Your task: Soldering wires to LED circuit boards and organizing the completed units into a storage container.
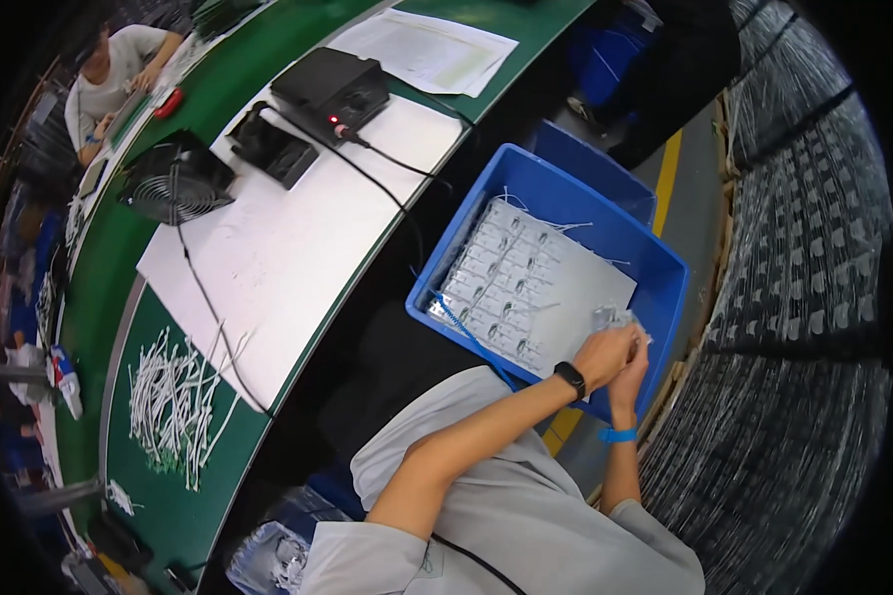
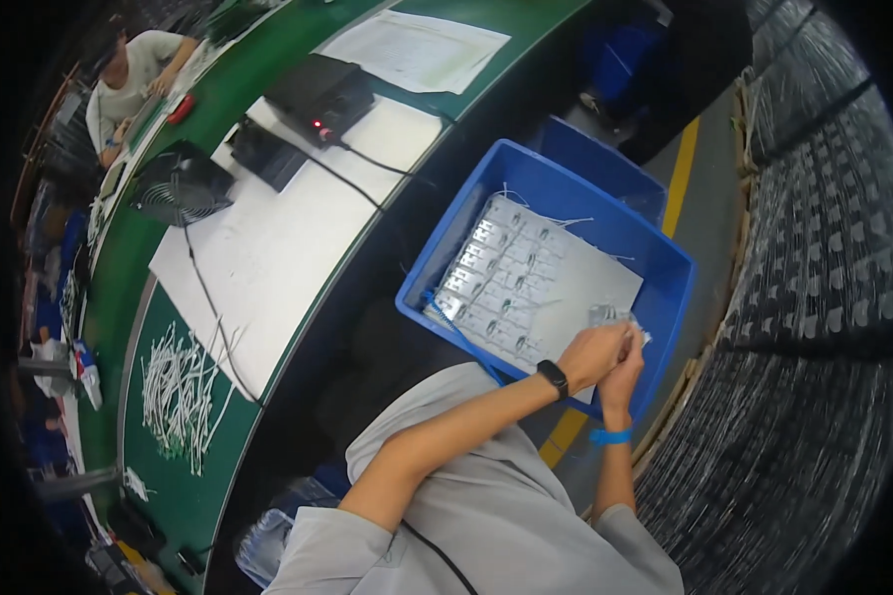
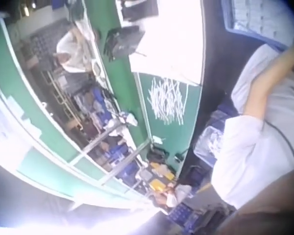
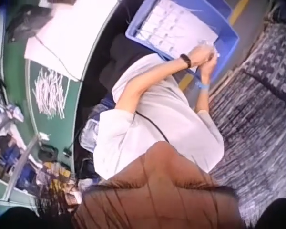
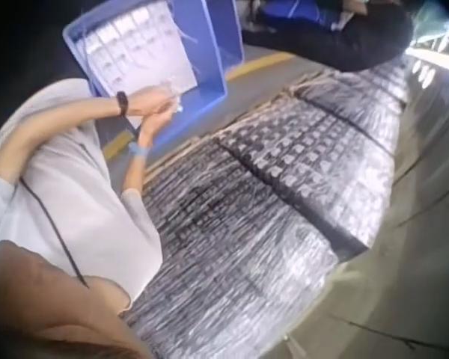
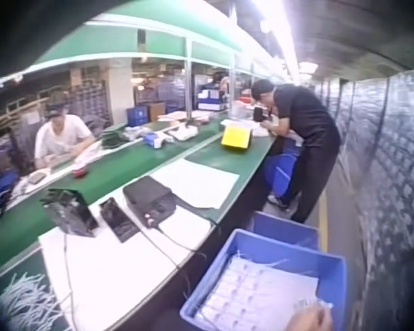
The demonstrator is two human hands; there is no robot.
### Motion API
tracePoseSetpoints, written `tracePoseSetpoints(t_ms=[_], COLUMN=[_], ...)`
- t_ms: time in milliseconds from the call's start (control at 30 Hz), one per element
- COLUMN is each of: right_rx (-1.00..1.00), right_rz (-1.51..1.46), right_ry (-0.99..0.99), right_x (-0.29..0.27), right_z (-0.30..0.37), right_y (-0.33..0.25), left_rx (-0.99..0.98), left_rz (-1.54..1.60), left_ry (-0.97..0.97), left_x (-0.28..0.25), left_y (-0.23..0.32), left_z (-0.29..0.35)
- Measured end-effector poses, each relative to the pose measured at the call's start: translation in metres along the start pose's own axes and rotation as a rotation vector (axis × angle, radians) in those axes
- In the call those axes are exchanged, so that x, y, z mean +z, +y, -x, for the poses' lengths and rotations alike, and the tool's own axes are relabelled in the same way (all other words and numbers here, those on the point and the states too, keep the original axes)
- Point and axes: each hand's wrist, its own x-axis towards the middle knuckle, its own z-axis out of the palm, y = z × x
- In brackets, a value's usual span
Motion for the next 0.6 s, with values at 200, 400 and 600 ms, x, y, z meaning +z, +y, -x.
tracePoseSetpoints(t_ms=[200,400,600], right_rx=[0.134,0.121,0.063], right_rz=[0.135,0.295,0.402], right_ry=[-0.3,-0.558,-0.694], right_x=[-0.003,-0.01,-0.012], right_z=[-0.009,-0.038,-0.084], right_y=[0.071,0.103,0.131], left_rx=[-0.162,-0.384,-0.486], left_rz=[0.173,0.47,0.529], left_ry=[-0.009,-0.104,-0.264], left_x=[0.035,0.076,0.097], left_y=[-0.077,-0.111,-0.075], left_z=[0.013,0.012,0.022])
